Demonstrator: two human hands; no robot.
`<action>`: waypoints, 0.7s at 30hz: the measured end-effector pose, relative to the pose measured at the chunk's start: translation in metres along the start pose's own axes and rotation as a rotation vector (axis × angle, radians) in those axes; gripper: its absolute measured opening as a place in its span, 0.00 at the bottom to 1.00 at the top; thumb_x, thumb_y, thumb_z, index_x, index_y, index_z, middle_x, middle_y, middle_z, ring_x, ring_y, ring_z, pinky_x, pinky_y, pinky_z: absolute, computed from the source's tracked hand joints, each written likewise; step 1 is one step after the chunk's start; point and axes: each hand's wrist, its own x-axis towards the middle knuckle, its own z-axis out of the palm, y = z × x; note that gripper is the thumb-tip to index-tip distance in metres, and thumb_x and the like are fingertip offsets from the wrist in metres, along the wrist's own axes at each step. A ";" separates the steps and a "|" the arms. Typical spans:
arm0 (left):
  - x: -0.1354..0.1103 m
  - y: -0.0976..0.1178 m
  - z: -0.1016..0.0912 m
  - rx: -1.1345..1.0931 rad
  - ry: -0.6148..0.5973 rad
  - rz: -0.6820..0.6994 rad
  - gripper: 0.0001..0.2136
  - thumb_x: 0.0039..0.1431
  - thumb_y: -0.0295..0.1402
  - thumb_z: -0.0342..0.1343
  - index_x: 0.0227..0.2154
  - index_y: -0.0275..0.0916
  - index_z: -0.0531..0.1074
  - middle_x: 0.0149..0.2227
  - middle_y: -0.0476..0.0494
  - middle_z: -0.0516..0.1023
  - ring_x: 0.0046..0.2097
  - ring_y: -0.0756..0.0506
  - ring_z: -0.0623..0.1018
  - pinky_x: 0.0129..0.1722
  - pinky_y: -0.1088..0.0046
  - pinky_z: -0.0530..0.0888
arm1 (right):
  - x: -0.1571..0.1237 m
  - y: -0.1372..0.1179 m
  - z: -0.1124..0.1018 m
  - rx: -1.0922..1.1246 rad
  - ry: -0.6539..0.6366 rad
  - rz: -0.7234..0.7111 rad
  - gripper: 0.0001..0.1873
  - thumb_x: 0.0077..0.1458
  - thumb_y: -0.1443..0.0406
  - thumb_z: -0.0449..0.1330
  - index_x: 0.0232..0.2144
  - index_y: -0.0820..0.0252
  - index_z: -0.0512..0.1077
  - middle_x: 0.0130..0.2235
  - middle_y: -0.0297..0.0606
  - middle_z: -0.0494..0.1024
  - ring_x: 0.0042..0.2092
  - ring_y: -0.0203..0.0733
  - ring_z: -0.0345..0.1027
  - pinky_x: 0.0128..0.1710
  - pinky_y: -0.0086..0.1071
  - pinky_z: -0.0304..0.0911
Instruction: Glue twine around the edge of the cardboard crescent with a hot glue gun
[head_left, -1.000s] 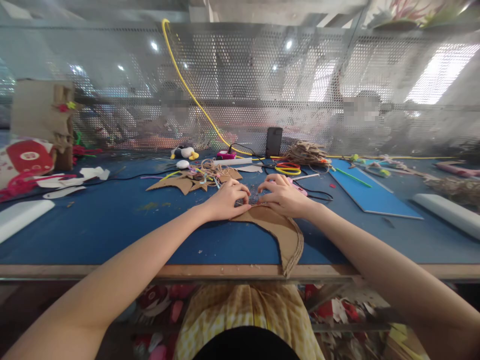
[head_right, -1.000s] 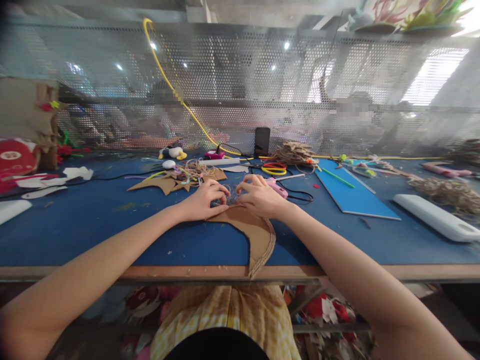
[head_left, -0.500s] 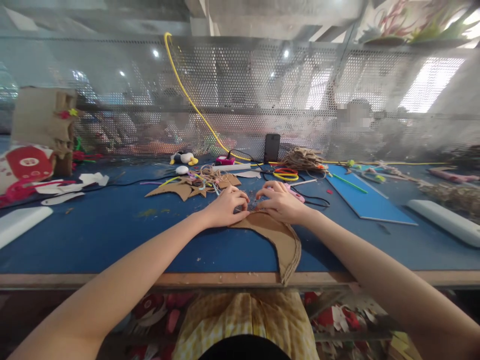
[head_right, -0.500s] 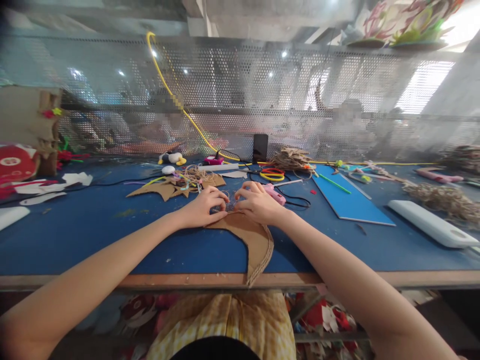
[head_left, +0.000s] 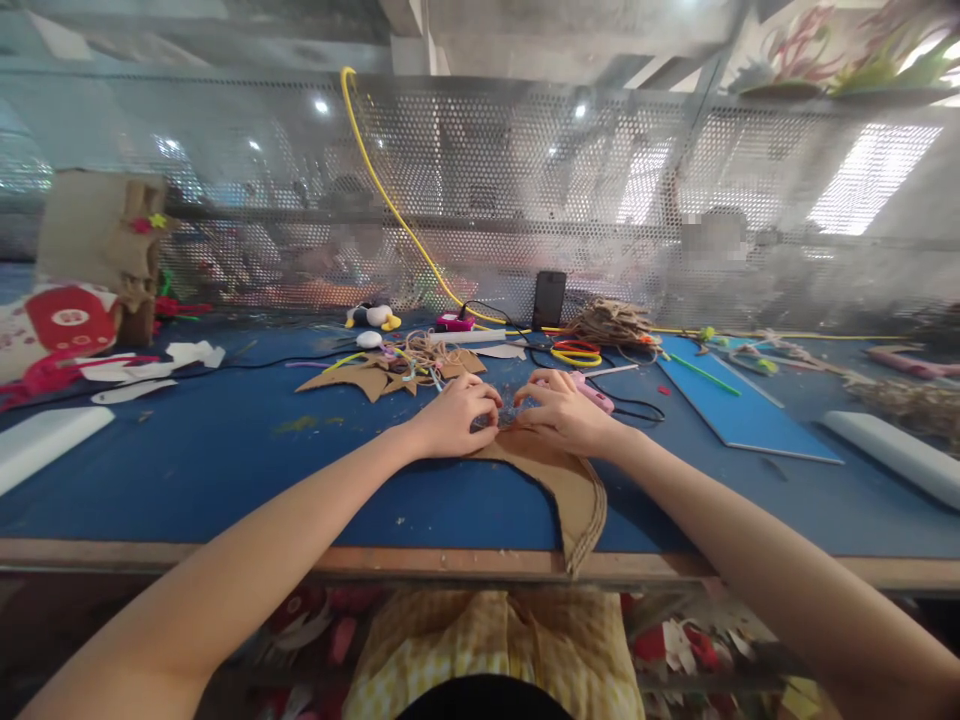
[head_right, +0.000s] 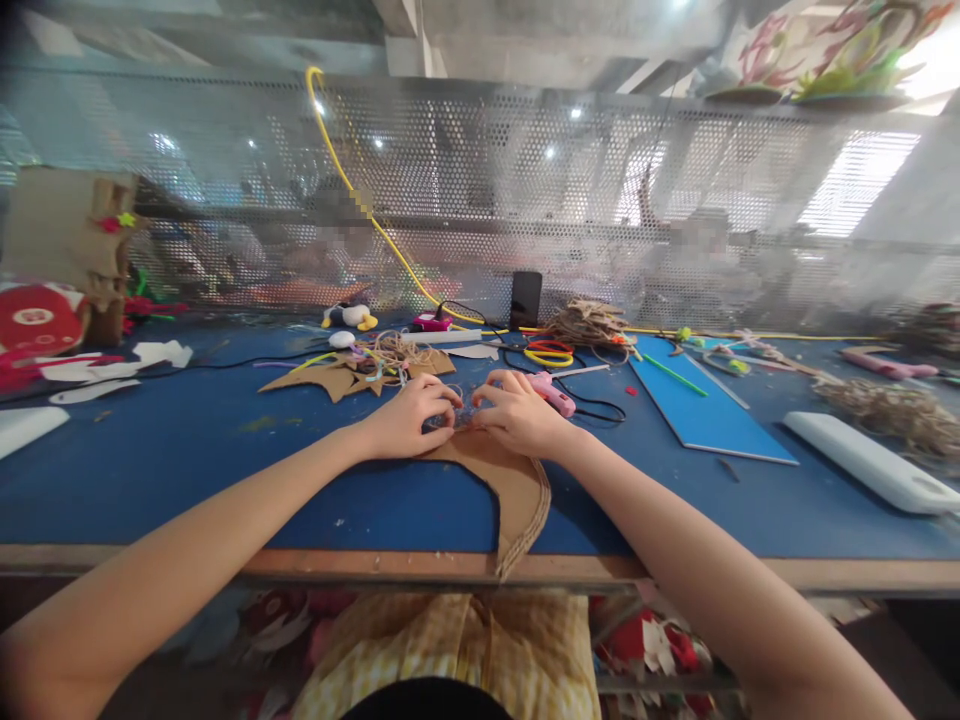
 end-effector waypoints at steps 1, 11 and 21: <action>0.000 0.000 0.000 0.000 0.000 0.004 0.04 0.60 0.32 0.58 0.31 0.40 0.76 0.51 0.44 0.78 0.56 0.37 0.66 0.61 0.54 0.65 | 0.000 0.000 0.000 -0.004 0.000 -0.008 0.15 0.63 0.70 0.55 0.40 0.51 0.81 0.50 0.40 0.76 0.55 0.51 0.56 0.54 0.48 0.55; 0.001 0.003 -0.003 0.019 -0.007 0.019 0.05 0.60 0.32 0.57 0.31 0.40 0.76 0.50 0.42 0.78 0.56 0.37 0.67 0.60 0.54 0.66 | -0.001 0.000 -0.001 -0.039 0.020 -0.002 0.16 0.63 0.70 0.55 0.42 0.50 0.81 0.51 0.41 0.76 0.56 0.52 0.55 0.55 0.49 0.56; 0.000 0.003 -0.003 0.017 -0.016 0.036 0.04 0.59 0.31 0.57 0.31 0.40 0.76 0.50 0.42 0.78 0.56 0.37 0.67 0.60 0.54 0.67 | -0.002 0.003 -0.002 -0.069 0.009 0.006 0.13 0.62 0.69 0.56 0.39 0.51 0.81 0.51 0.41 0.76 0.56 0.53 0.55 0.56 0.51 0.55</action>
